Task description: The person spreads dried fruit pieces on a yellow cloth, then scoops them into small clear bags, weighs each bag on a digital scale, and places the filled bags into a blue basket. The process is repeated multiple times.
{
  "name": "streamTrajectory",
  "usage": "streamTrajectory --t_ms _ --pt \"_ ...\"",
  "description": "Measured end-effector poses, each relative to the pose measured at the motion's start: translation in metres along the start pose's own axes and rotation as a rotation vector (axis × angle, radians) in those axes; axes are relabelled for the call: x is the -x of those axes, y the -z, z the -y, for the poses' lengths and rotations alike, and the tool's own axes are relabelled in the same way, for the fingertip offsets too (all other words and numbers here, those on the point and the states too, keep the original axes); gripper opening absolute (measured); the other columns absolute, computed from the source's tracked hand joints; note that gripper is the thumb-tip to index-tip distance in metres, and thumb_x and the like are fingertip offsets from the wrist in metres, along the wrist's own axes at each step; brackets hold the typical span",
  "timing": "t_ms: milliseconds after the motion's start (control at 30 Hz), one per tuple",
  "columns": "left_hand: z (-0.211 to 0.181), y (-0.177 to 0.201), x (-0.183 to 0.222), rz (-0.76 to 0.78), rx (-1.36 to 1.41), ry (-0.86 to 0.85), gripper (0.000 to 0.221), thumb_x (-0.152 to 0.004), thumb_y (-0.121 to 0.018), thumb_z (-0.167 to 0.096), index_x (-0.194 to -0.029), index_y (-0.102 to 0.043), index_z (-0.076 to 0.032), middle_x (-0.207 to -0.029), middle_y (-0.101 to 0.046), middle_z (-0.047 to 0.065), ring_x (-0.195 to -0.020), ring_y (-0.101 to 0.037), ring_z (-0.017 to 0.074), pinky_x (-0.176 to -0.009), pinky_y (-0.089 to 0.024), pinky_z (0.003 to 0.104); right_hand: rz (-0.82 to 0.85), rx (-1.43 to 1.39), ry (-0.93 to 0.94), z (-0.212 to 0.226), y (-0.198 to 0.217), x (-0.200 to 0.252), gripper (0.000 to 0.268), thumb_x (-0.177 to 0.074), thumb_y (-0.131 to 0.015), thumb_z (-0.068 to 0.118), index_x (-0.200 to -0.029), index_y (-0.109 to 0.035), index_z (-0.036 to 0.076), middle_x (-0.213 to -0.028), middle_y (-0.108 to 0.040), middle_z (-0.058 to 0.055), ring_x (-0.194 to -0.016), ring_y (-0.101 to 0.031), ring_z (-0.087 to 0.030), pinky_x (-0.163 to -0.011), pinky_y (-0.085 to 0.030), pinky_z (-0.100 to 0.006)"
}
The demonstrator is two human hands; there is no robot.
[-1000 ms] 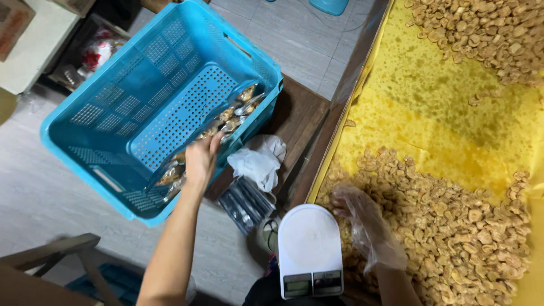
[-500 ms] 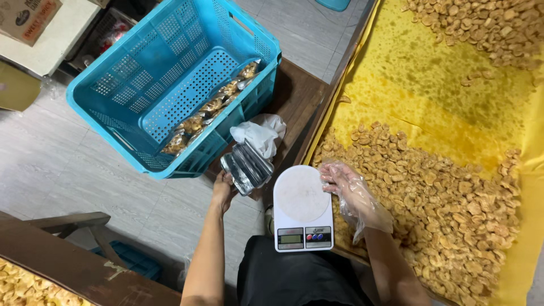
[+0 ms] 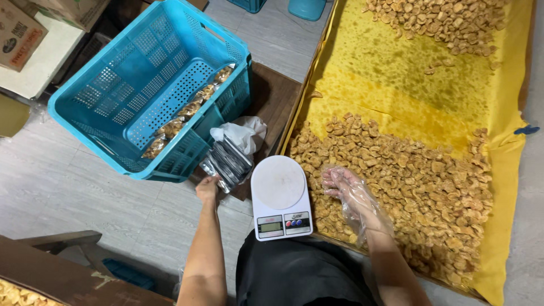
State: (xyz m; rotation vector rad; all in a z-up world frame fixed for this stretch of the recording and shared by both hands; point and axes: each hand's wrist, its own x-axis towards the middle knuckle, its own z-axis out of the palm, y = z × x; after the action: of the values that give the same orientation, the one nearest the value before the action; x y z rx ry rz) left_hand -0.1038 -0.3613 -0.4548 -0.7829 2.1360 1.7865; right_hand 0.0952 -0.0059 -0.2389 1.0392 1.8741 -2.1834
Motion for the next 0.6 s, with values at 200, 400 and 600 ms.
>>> streamTrajectory --t_ms 200,400,600 --pt "-0.028 0.016 0.030 -0.243 -0.201 -0.282 0.019 -0.090 -0.077 -0.023 -0.096 -0.078 -0.005 -0.079 -0.072 0.004 -0.068 -0.062 0.0103 -0.062 -0.047 0.024 0.030 -0.020 0.082 -0.023 0.055 0.000 0.043 -0.096 -0.058 0.034 -0.126 -0.059 0.004 -0.121 -0.067 -0.013 -0.111 -0.064 -0.025 -0.089 -0.057 -0.039" --pt "-0.106 -0.020 0.159 0.176 0.202 -0.331 0.012 -0.092 -0.069 -0.018 -0.099 -0.072 -0.008 -0.086 -0.071 -0.001 -0.074 -0.065 0.0099 -0.065 -0.054 0.024 -0.002 0.033 0.042 -0.033 0.125 0.019 0.046 -0.095 -0.059 0.037 -0.127 -0.060 0.005 -0.119 -0.070 -0.013 -0.107 -0.069 -0.022 -0.090 -0.060 -0.036" --pt "-0.110 -0.196 0.322 0.588 -0.324 -0.924 0.015 -0.080 -0.084 -0.013 -0.080 -0.071 -0.005 -0.076 -0.067 0.003 -0.068 -0.061 0.0126 -0.063 -0.050 0.027 0.037 -0.021 0.154 -0.019 0.158 0.056 0.050 -0.093 -0.062 0.037 -0.132 -0.060 0.006 -0.119 -0.070 -0.014 -0.102 -0.068 -0.022 -0.087 -0.058 -0.034"
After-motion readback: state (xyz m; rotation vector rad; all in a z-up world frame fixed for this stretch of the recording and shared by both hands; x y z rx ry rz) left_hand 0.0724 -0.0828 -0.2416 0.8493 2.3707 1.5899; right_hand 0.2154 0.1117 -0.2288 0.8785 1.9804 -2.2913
